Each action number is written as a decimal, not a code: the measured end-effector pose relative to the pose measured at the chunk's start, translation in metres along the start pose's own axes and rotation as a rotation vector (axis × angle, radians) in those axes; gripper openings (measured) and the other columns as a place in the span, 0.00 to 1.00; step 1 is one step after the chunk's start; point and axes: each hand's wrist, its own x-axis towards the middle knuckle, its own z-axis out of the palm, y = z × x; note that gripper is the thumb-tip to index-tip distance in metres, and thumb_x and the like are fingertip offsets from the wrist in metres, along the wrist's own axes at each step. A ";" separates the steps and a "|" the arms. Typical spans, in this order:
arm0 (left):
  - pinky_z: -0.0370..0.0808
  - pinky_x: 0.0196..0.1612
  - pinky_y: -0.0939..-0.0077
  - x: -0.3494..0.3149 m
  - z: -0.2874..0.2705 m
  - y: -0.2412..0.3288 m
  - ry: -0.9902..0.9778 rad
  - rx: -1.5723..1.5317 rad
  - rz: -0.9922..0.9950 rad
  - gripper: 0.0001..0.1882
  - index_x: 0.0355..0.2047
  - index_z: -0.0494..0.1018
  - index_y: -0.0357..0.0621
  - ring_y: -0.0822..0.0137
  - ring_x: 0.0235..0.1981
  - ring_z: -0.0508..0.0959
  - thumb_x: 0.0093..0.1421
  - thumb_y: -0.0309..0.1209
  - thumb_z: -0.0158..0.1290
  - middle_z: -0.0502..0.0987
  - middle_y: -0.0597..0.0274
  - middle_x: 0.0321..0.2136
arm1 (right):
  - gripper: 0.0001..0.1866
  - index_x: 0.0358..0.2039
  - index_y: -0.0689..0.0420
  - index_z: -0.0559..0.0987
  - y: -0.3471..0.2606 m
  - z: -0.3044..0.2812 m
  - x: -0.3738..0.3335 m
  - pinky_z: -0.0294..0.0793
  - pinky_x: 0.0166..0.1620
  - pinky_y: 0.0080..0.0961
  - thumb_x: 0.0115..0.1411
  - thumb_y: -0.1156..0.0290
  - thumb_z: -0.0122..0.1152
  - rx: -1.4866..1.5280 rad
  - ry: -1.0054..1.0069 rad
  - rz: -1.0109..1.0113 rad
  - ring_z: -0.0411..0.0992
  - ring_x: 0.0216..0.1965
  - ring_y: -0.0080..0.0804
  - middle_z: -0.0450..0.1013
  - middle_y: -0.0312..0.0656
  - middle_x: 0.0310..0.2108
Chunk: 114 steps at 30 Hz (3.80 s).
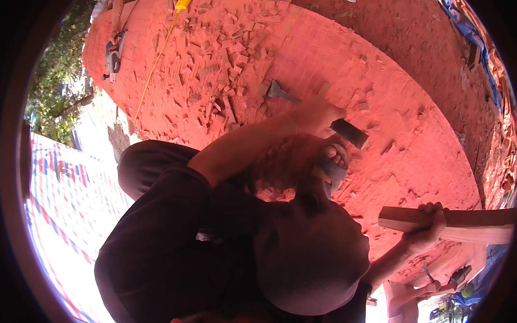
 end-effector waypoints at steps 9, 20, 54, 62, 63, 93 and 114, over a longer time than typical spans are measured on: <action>0.71 0.39 0.55 -0.025 -0.011 0.004 -0.128 0.103 0.061 0.21 0.34 0.78 0.51 0.51 0.30 0.81 0.43 0.48 0.64 0.78 0.54 0.23 | 0.10 0.31 0.61 0.71 0.139 -0.045 -0.042 0.65 0.22 0.26 0.48 0.76 0.62 -0.933 -0.350 0.237 0.64 0.17 0.22 0.67 0.36 0.18; 0.74 0.37 0.51 -0.031 -0.009 0.028 -0.004 -0.082 -0.031 0.20 0.33 0.74 0.47 0.47 0.34 0.82 0.42 0.40 0.67 0.79 0.52 0.26 | 0.08 0.31 0.61 0.77 0.056 -0.094 0.056 0.69 0.28 0.26 0.55 0.73 0.67 -0.421 -0.391 0.017 0.69 0.21 0.28 0.72 0.41 0.20; 0.73 0.32 0.50 -0.045 -0.019 0.001 0.109 -0.144 0.069 0.19 0.30 0.73 0.46 0.46 0.30 0.80 0.41 0.40 0.64 0.77 0.53 0.23 | 0.17 0.41 0.64 0.76 -0.053 -0.080 0.044 0.72 0.44 0.30 0.60 0.63 0.64 -0.074 -0.213 -0.325 0.72 0.36 0.32 0.72 0.42 0.33; 0.73 0.32 0.49 -0.043 -0.044 0.000 0.204 -0.146 0.063 0.15 0.29 0.73 0.47 0.45 0.29 0.80 0.44 0.40 0.62 0.76 0.53 0.22 | 0.11 0.34 0.61 0.74 0.107 -0.006 -0.058 0.70 0.37 0.28 0.50 0.78 0.64 -0.528 -0.502 -0.061 0.68 0.30 0.25 0.72 0.38 0.29; 0.73 0.32 0.49 -0.042 -0.044 0.000 0.150 -0.139 0.060 0.15 0.29 0.73 0.47 0.45 0.30 0.80 0.44 0.40 0.62 0.76 0.53 0.22 | 0.13 0.33 0.61 0.73 0.135 -0.016 -0.067 0.70 0.33 0.26 0.47 0.82 0.65 -0.618 -0.532 0.040 0.67 0.28 0.23 0.72 0.36 0.27; 0.75 0.34 0.52 -0.014 -0.048 0.006 0.211 0.012 0.193 0.13 0.31 0.72 0.47 0.47 0.32 0.79 0.46 0.36 0.61 0.78 0.55 0.26 | 0.10 0.20 0.61 0.76 0.051 -0.081 0.008 0.66 0.29 0.26 0.54 0.70 0.65 -0.481 -0.125 -0.064 0.67 0.20 0.27 0.71 0.39 0.17; 0.75 0.32 0.51 0.019 -0.050 -0.017 0.231 -0.069 0.051 0.15 0.33 0.76 0.48 0.46 0.29 0.81 0.45 0.36 0.63 0.78 0.52 0.23 | 0.09 0.31 0.62 0.74 0.072 0.038 -0.034 0.69 0.38 0.28 0.50 0.75 0.63 -0.468 -0.304 -0.068 0.69 0.30 0.25 0.69 0.36 0.24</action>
